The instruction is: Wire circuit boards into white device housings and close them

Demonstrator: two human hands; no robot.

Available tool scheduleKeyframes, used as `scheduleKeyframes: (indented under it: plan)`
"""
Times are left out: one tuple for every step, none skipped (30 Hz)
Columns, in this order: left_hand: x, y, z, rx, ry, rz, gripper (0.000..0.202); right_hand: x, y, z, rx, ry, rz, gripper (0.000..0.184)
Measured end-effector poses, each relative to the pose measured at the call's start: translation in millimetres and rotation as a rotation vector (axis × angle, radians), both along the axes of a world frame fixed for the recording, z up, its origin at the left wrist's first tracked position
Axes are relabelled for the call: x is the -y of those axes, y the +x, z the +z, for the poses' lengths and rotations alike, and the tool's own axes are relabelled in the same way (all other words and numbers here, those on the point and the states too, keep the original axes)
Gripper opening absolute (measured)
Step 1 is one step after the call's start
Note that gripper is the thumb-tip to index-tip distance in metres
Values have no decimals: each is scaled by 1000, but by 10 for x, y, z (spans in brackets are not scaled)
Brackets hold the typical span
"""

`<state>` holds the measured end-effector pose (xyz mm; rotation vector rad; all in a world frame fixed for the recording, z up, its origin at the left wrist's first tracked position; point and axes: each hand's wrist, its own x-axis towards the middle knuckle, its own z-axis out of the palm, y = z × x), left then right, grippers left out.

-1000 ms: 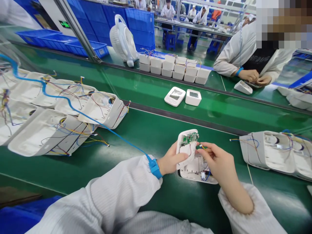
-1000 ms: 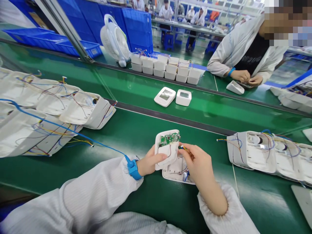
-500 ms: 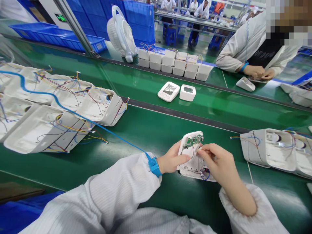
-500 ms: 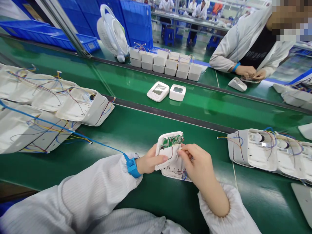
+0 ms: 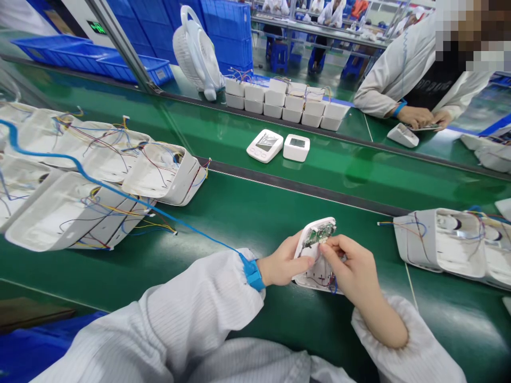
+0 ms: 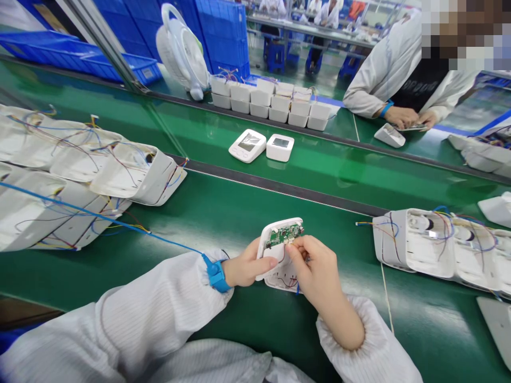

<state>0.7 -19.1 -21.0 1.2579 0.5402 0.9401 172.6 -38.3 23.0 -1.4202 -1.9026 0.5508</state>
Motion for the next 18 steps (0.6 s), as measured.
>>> scheduleKeyframes:
  plan:
    - [4, 1, 5, 12, -14, -3, 68, 2, -3, -3, -3, -2, -7, 23]
    - [10, 2, 10, 36, -31, -3, 68, 5, -6, -8, -5, -2, -13, 23]
    - [17, 4, 14, 67, -49, -1, 68, 6, -7, -13, -7, -3, -16, 23]
    - [24, 6, 17, 95, -66, 2, 68, 6, -8, -17, -10, -3, -17, 23]
    - [31, 7, 18, 115, -80, 4, 67, 6, -9, -22, -13, -3, -16, 23]
    - [36, 8, 18, 120, -88, 8, 67, 4, -9, -26, -17, -1, -15, 23]
    - [39, 8, 16, 111, -86, 15, 67, 1, -9, -30, -19, 4, -15, 23]
    - [39, 8, 14, 94, -78, 22, 66, -2, -8, -34, -19, 12, -15, 23]
    - [36, 7, 11, 72, -68, 27, 65, -6, -7, -37, -14, 23, -16, 22]
    - [30, 5, 9, 51, -62, 26, 64, -10, -5, -40, -6, 39, -17, 21]
    - [22, 2, 7, 33, -58, 19, 63, -15, -1, -43, 3, 58, -21, 21]
    - [14, -1, 6, 21, -57, 8, 62, -20, 3, -46, 13, 78, -25, 21]
    - [5, -4, 6, 15, -56, -3, 62, -26, 9, -47, 22, 96, -29, 20]
    - [-2, -7, 6, 12, -54, -10, 61, -32, 17, -48, 28, 108, -31, 20]
    - [-7, -9, 8, 10, -52, -14, 61, -40, 25, -48, 27, 110, -33, 20]
    - [-10, -11, 11, 8, -51, -16, 60, -49, 34, -47, 21, 105, -34, 19]
    - [-10, -11, 15, 8, -51, -14, 58, -58, 43, -46, 12, 96, -34, 18]
    - [-9, -11, 20, 10, -53, -9, 57, -68, 51, -45, 0, 89, -37, 17]
